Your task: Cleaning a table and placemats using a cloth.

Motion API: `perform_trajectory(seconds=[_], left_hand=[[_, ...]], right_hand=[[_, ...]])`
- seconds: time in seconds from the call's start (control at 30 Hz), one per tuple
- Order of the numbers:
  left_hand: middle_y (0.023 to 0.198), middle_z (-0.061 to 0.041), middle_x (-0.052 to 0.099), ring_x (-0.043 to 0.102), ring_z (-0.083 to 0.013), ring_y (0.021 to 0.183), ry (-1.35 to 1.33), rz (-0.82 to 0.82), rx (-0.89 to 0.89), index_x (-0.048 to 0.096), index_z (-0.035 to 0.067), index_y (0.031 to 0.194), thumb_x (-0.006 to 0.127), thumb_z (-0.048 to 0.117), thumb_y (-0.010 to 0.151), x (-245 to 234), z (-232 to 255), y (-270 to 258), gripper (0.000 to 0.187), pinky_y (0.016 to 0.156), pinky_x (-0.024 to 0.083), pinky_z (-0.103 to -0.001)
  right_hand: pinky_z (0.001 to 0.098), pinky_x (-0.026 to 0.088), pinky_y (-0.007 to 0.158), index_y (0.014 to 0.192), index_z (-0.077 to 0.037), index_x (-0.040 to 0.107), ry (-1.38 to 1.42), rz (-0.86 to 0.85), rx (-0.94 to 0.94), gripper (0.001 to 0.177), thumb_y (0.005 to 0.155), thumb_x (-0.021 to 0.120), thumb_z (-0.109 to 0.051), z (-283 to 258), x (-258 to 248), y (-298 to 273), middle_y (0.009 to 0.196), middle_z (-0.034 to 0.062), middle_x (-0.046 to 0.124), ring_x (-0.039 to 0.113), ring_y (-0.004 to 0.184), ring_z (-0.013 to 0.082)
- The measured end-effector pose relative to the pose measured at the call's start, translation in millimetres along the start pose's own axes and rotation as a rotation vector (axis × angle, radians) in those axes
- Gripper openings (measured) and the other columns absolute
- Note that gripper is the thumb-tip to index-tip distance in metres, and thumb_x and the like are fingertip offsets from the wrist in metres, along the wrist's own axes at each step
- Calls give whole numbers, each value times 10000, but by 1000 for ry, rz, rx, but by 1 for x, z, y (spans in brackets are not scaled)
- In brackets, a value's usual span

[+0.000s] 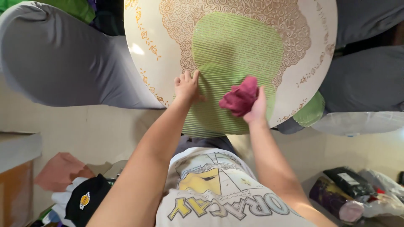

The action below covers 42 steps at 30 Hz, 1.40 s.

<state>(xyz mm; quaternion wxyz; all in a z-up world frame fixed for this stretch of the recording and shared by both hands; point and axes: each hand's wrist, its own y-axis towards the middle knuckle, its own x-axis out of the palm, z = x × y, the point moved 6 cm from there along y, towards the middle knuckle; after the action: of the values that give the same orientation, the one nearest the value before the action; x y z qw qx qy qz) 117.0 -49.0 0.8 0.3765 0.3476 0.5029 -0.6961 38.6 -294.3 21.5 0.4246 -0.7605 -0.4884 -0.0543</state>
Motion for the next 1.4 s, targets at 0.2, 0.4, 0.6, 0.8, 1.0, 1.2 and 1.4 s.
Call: perform_trajectory(seconds=[0.2,0.4,0.6,0.8,1.0,1.2,1.4], left_hand=[[1311,-20,657,646,-259,1213,-210,35,266,610,264,1350,725,471,918,5,-6,7,493,985,516,-451],[1043,-87,736,697,-331,965,-294,-102,532,668,342,1298,589,301,1008,-42,35,-52,303,822,541,-481],[1002,-41,760,713,-293,924,-403,30,494,715,252,1178,661,193,906,-37,27,-83,283,790,559,-444],[1009,-12,776,718,-280,922,-498,200,634,720,222,1195,642,128,898,-42,32,-100,321,772,559,-432],[1006,-1,780,720,-267,913,-492,203,704,714,216,1234,641,84,861,-62,27,-114,403,767,558,-419],[1006,9,782,722,-257,887,-429,134,717,700,217,1248,651,91,844,-75,27,-123,426,744,549,-417],[1033,13,776,737,-215,790,-407,32,662,686,221,1253,598,131,951,-77,20,-118,327,741,558,-402]], right_hand=[[470,525,1082,1384,1,576,-279,-216,-155,557,1114,372,-441,9,19,5,1333,228,660,646,1222,346],[450,550,926,1423,-121,575,-1486,-418,-822,473,956,610,-185,-27,131,-76,1306,204,581,639,1095,358],[461,527,902,1241,-156,690,-1818,-532,-818,331,911,675,-156,-10,115,-76,1131,93,707,656,1056,351],[438,535,883,1173,-200,722,-1930,-570,-829,289,897,662,-144,-22,95,-80,1115,29,734,669,1033,304],[430,525,851,1174,-249,730,-1979,-530,-950,270,914,688,-189,-36,74,-77,1104,-2,738,658,963,281],[415,526,854,1156,-281,739,-2001,-447,-971,250,920,704,-206,-49,56,-76,1079,-24,731,654,956,271],[412,531,846,1129,-302,748,-2046,-402,-1015,244,911,705,-200,-58,44,-70,1052,-52,729,664,943,247]])
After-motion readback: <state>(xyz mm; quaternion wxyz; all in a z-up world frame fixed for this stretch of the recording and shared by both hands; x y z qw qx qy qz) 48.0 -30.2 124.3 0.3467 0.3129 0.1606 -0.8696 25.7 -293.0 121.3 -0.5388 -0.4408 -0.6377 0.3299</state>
